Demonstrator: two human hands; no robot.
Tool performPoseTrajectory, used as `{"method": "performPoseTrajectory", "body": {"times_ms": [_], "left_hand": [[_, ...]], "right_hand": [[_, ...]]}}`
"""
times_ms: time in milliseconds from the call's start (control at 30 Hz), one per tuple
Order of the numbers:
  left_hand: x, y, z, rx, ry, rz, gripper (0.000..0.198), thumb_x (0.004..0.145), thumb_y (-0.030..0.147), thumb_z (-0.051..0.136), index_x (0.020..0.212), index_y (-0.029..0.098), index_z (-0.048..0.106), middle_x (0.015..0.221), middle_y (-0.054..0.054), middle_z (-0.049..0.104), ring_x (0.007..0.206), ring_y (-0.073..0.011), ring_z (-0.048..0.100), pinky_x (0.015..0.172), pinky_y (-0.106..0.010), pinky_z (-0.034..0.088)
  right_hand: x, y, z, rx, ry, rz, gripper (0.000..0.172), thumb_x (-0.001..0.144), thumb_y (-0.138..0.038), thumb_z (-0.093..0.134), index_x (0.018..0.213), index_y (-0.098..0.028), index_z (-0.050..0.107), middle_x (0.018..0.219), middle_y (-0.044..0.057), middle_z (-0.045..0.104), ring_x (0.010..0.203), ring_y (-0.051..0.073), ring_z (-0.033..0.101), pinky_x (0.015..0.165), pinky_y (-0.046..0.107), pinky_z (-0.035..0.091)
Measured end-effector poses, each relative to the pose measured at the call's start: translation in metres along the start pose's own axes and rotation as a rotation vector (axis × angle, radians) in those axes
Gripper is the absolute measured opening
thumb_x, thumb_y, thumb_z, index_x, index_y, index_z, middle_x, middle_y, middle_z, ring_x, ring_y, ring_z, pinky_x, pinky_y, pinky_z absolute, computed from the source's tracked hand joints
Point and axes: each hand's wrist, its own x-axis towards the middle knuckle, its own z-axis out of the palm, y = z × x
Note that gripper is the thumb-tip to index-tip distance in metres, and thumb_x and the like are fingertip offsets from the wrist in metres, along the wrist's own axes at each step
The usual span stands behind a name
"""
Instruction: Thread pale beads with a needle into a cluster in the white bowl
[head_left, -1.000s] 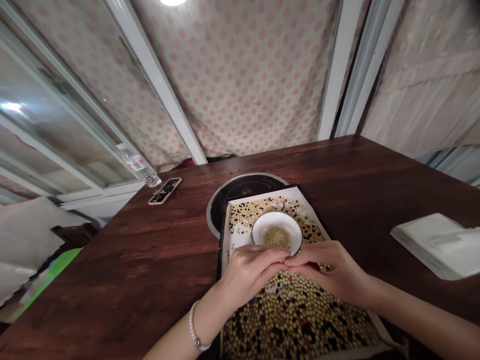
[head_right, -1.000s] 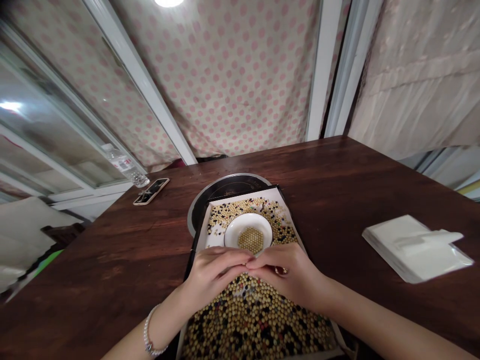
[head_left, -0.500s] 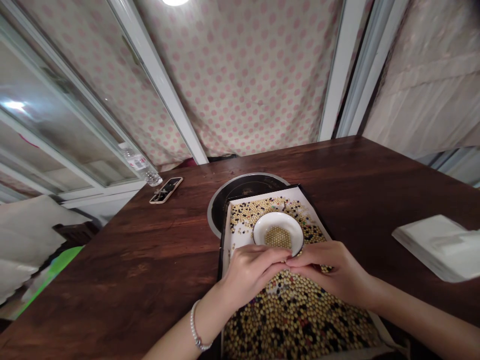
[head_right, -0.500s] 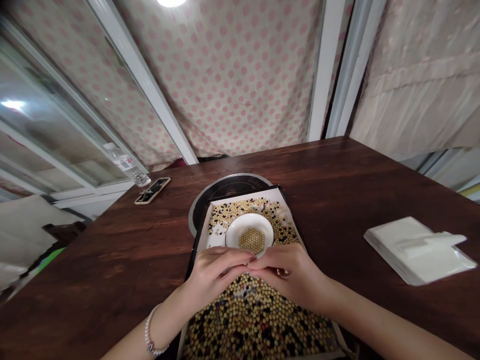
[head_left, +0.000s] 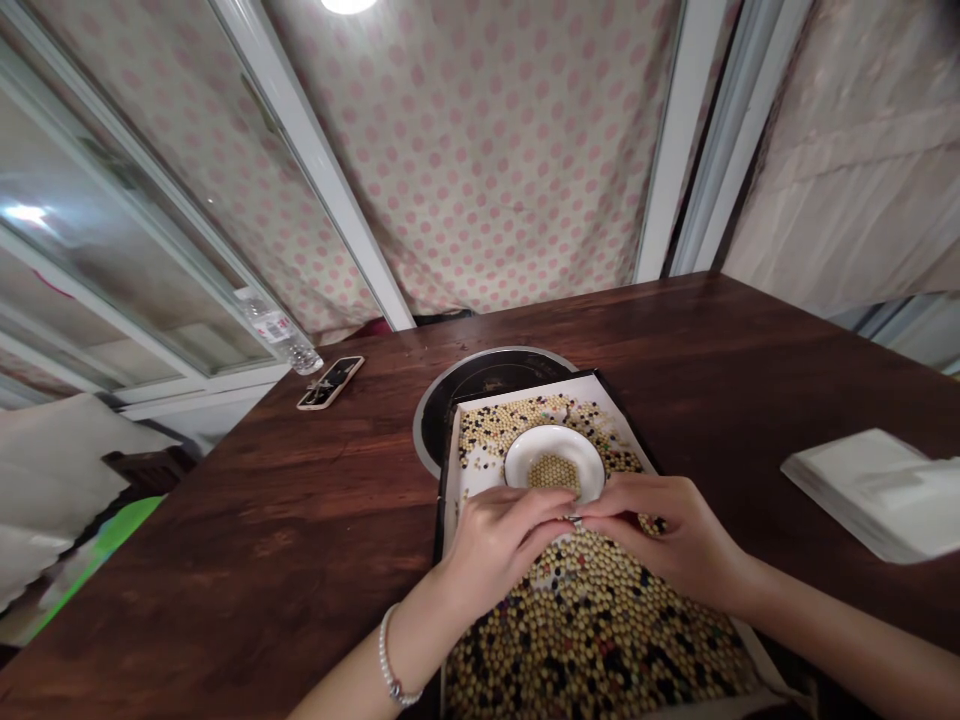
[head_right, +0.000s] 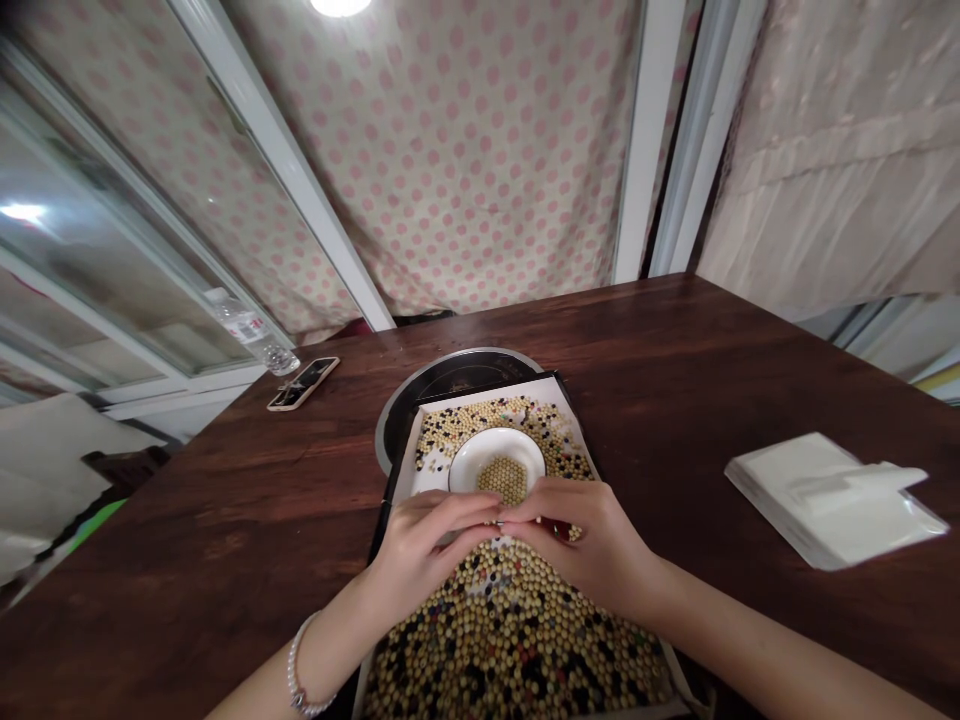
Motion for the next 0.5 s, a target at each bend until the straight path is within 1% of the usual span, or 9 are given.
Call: {"method": "performPoseTrajectory", "body": {"times_ms": [133,267,367,500], "left_hand": [[-0.0010,-0.0022,0.0009,-0.071,-0.013,-0.131,0.030,0.086,0.022,0.058,0.115,0.022,0.049,0.092,0.002,0.073,0.084,-0.0141,0.069,0.072,-0.025,0.059],[-0.0022,-0.0054,0.0029,-0.141,-0.038,-0.268,0.032,0.087,0.023,0.054,0.118,0.023,0.047,0.099,-0.001,0.071,0.091,-0.0166,0.068,0.076,-0.028,0.060],[-0.0027,-0.0066,0.0041,-0.175,-0.060,-0.301,0.033,0.087,0.023,0.053,0.120,0.023,0.045,0.102,-0.002,0.070,0.095,-0.0178,0.067,0.079,-0.030,0.059],[-0.0029,-0.0067,0.0037,-0.159,-0.056,-0.331,0.040,0.088,0.021,0.050,0.127,0.023,0.039,0.104,-0.003,0.069,0.098,-0.0199,0.065,0.086,-0.036,0.056]], "right_hand": [[0.0005,-0.0007,-0.0014,-0.027,0.046,0.101,0.009,0.081,-0.021,0.060,0.081,-0.019,0.068,0.068,0.001,0.065,0.059,0.011,0.057,0.054,0.025,0.044],[0.0017,-0.0021,-0.0017,-0.043,0.092,0.183,0.010,0.081,-0.023,0.059,0.075,-0.020,0.066,0.065,0.000,0.063,0.056,0.011,0.054,0.051,0.024,0.041],[0.0019,-0.0013,-0.0018,-0.047,0.106,0.202,0.011,0.081,-0.025,0.059,0.073,-0.020,0.066,0.065,0.000,0.064,0.059,0.012,0.056,0.053,0.026,0.041],[0.0002,0.0004,-0.0031,-0.048,0.116,0.232,0.012,0.080,-0.027,0.060,0.073,-0.020,0.066,0.068,0.001,0.065,0.062,0.013,0.056,0.054,0.026,0.042]]}}
